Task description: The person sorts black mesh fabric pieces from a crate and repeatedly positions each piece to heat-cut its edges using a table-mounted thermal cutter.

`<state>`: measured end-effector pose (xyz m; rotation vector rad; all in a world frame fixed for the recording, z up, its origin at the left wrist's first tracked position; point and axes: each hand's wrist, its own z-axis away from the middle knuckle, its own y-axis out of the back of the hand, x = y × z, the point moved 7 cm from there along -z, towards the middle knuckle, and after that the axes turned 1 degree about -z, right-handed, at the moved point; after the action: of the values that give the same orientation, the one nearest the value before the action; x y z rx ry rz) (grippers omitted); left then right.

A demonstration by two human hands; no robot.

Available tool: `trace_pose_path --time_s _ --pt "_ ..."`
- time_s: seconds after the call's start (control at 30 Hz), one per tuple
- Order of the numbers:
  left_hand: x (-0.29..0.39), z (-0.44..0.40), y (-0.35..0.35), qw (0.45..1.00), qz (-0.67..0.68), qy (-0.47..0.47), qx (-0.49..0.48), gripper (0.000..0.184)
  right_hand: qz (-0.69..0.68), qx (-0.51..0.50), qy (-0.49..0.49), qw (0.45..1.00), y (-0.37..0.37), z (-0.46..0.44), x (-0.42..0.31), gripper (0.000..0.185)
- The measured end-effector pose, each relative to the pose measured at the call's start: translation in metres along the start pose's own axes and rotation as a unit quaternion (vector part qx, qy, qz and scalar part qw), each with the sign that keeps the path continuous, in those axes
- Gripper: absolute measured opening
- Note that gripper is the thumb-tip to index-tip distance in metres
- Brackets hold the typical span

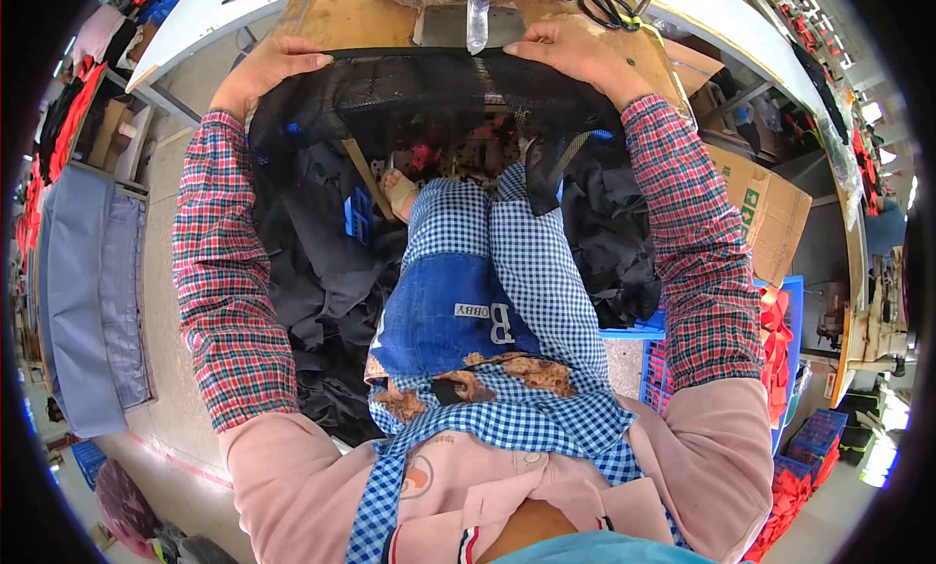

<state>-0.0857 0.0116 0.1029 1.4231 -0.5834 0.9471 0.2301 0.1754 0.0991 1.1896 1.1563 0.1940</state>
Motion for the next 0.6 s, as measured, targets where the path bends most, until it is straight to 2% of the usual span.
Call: trace_pose_path --time_s 0.1,0.2,0.23,0.33,0.4,0.47,0.6 --pt "-0.004 0.005 0.008 0.998 -0.061 0.005 -0.033 0.032 -0.046 0.008 0.002 0.999 0.000 0.001 0.004 0.036" --pt "-0.001 0.022 0.017 0.994 -0.105 -0.015 -0.013 0.039 -0.071 -0.018 -0.027 0.997 0.000 0.004 0.004 0.038" --pt "0.000 0.028 0.017 0.997 -0.076 0.006 -0.029 0.044 -0.072 -0.022 -0.035 0.997 0.002 0.005 0.004 0.038" --pt "-0.003 0.038 0.014 0.997 -0.018 0.051 -0.047 0.043 -0.083 -0.037 -0.063 0.994 0.004 0.010 -0.001 0.040" --pt "-0.002 0.038 0.015 0.998 -0.034 0.041 -0.027 0.042 -0.100 -0.050 -0.084 0.990 0.003 0.010 -0.005 0.043" --pt "-0.001 0.034 0.015 0.997 -0.070 0.033 -0.008 0.043 -0.079 -0.027 -0.058 0.995 0.002 0.004 -0.002 0.047" --pt "-0.001 0.037 0.012 0.998 -0.025 0.049 0.015 0.032 -0.039 -0.008 -0.020 0.999 0.004 0.002 -0.012 0.052"
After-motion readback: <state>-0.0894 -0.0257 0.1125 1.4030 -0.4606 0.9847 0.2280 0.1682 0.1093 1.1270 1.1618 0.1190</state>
